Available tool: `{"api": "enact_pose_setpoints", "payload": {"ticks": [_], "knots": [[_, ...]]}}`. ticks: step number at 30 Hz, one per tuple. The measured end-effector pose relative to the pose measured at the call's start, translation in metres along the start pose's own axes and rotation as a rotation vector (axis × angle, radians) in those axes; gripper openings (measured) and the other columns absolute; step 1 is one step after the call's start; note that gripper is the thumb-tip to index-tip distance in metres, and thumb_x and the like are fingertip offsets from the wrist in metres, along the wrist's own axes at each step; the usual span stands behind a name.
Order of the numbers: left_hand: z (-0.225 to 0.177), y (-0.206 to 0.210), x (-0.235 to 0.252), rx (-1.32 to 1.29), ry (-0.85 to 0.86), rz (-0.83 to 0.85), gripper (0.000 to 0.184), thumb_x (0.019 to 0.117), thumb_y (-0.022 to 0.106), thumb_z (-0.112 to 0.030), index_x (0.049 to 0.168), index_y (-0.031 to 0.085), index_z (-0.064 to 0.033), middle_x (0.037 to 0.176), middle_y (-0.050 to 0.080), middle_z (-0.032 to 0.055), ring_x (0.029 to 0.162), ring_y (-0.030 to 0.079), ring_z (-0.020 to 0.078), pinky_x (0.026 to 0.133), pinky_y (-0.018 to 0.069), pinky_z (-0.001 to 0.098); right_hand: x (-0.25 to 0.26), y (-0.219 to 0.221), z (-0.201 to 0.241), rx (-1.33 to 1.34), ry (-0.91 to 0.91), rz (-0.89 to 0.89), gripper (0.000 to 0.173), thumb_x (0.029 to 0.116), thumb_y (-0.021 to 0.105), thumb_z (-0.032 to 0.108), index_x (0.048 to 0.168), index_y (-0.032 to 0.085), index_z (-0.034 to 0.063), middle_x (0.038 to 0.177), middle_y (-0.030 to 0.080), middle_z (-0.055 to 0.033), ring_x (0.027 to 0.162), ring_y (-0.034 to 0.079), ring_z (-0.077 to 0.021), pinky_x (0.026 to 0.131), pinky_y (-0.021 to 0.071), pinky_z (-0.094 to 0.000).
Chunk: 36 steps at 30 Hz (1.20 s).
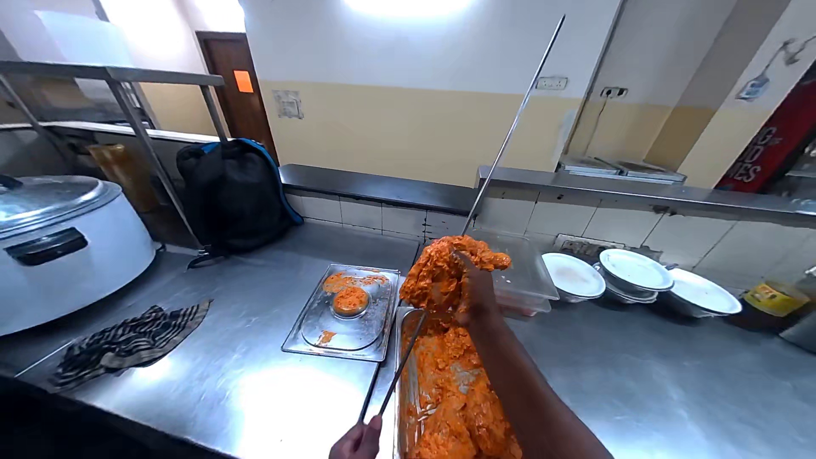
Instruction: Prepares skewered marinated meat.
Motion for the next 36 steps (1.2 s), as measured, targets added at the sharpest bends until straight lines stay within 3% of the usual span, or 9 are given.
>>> {"api": "enact_pose_setpoints", "payload": {"ticks": [3, 5, 7, 9, 10, 12, 15, 21, 36], "knots": [[-0.042, 0.032, 0.011, -0.078, 0.003, -0.018, 0.039, 0.1041, 0.054, -0.016, 0.065, 0.054, -0.0118, 0.057, 0.044, -0.0095, 0.052, 0.04, -0.0004, 0.053, 0.0359, 0.0178, -0.018, -0.001, -0.013, -0.092, 0.056, 0.025, 0.025, 0.1061, 0.055, 0.026, 0.126, 0.057, 0.0102, 0.097, 0.064, -0.0046, 0.081, 0.062, -0.0115, 0.069, 0.0535, -0.0303], [-0.054, 0.041, 0.018, -0.136, -0.021, 0.04, 0.037, 0.1061, 0.052, -0.015, 0.07, 0.056, -0.0104, 0.058, 0.045, -0.0086, 0.049, 0.037, -0.0011, 0.048, 0.0319, 0.0157, -0.014, -0.001, -0.008, -0.078, 0.075, 0.02, 0.024, 0.1059, 0.055, 0.022, 0.126, 0.056, 0.0089, 0.098, 0.064, -0.0061, 0.081, 0.063, -0.013, 0.069, 0.0538, -0.0315], [-0.061, 0.041, 0.02, -0.202, -0.021, 0.197, 0.03, 0.1086, 0.043, -0.012, 0.086, 0.061, -0.0074, 0.061, 0.048, -0.0088, 0.048, 0.038, -0.0023, 0.046, 0.0315, 0.0135, -0.002, -0.001, 0.005, -0.035, 0.044, 0.023, 0.021, 0.1063, 0.054, 0.019, 0.125, 0.055, 0.0087, 0.097, 0.063, -0.0059, 0.081, 0.063, -0.0136, 0.069, 0.0542, -0.032], [-0.054, 0.031, 0.022, -0.256, 0.016, 0.402, 0.032, 0.1085, 0.034, -0.013, 0.106, 0.065, -0.0035, 0.065, 0.055, -0.0091, 0.05, 0.046, -0.0026, 0.047, 0.0388, 0.0126, 0.016, -0.003, 0.016, 0.016, -0.03, 0.049, 0.018, 0.1062, 0.053, 0.017, 0.122, 0.057, 0.0092, 0.094, 0.065, -0.0041, 0.08, 0.065, -0.0119, 0.07, 0.0568, -0.0304], [-0.048, 0.026, 0.022, -0.267, 0.01, 0.483, 0.033, 0.1079, 0.032, -0.013, 0.107, 0.064, -0.0049, 0.065, 0.056, -0.0103, 0.05, 0.047, -0.0031, 0.048, 0.0402, 0.0126, 0.024, -0.004, 0.022, 0.033, -0.055, 0.059, 0.018, 0.1063, 0.052, 0.017, 0.122, 0.056, 0.0089, 0.095, 0.065, -0.0042, 0.081, 0.066, -0.0122, 0.071, 0.0572, -0.0309], [-0.04, 0.023, 0.018, -0.325, -0.026, 0.526, 0.029, 0.1063, 0.033, -0.013, 0.098, 0.062, -0.0107, 0.062, 0.049, -0.0127, 0.048, 0.041, -0.0045, 0.046, 0.0355, 0.0123, 0.035, -0.005, 0.029, 0.046, -0.073, 0.056, 0.019, 0.1064, 0.052, 0.019, 0.123, 0.056, 0.0089, 0.096, 0.065, -0.0048, 0.083, 0.065, -0.0124, 0.073, 0.0569, -0.031], [-0.045, 0.031, 0.011, -0.331, -0.034, 0.389, 0.029, 0.1056, 0.037, -0.008, 0.088, 0.06, -0.0116, 0.059, 0.045, -0.0121, 0.045, 0.035, -0.0043, 0.043, 0.0309, 0.0123, 0.038, -0.002, 0.026, 0.074, -0.053, 0.03, 0.02, 0.1061, 0.053, 0.02, 0.122, 0.056, 0.0084, 0.096, 0.065, -0.0059, 0.083, 0.065, -0.0133, 0.073, 0.0567, -0.0315], [-0.073, 0.041, 0.02, -0.337, -0.015, 0.272, 0.031, 0.1067, 0.038, -0.008, 0.087, 0.062, -0.0084, 0.058, 0.043, -0.0097, 0.043, 0.033, -0.0028, 0.041, 0.029, 0.0128, 0.004, 0.004, 0.002, -0.028, 0.055, 0.078, 0.023, 0.1066, 0.053, 0.027, 0.124, 0.056, 0.0112, 0.096, 0.063, -0.0045, 0.08, 0.062, -0.0116, 0.068, 0.0537, -0.0297], [-0.089, 0.049, 0.026, -0.338, 0.02, 0.23, 0.031, 0.1075, 0.04, -0.007, 0.086, 0.063, -0.0067, 0.058, 0.045, -0.0083, 0.042, 0.032, -0.0033, 0.04, 0.0271, 0.0118, -0.006, 0.003, -0.006, 0.1, 0.079, 0.099, 0.016, 0.1065, 0.053, 0.019, 0.12, 0.057, 0.0112, 0.092, 0.066, -0.0036, 0.077, 0.065, -0.0108, 0.065, 0.0555, -0.0274]]}}
Point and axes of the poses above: each hand's wrist, its own x-axis towards the middle knuckle, its own y-axis out of the palm, z = x × y, the point moved 1 cm from there along x, towards the middle knuckle
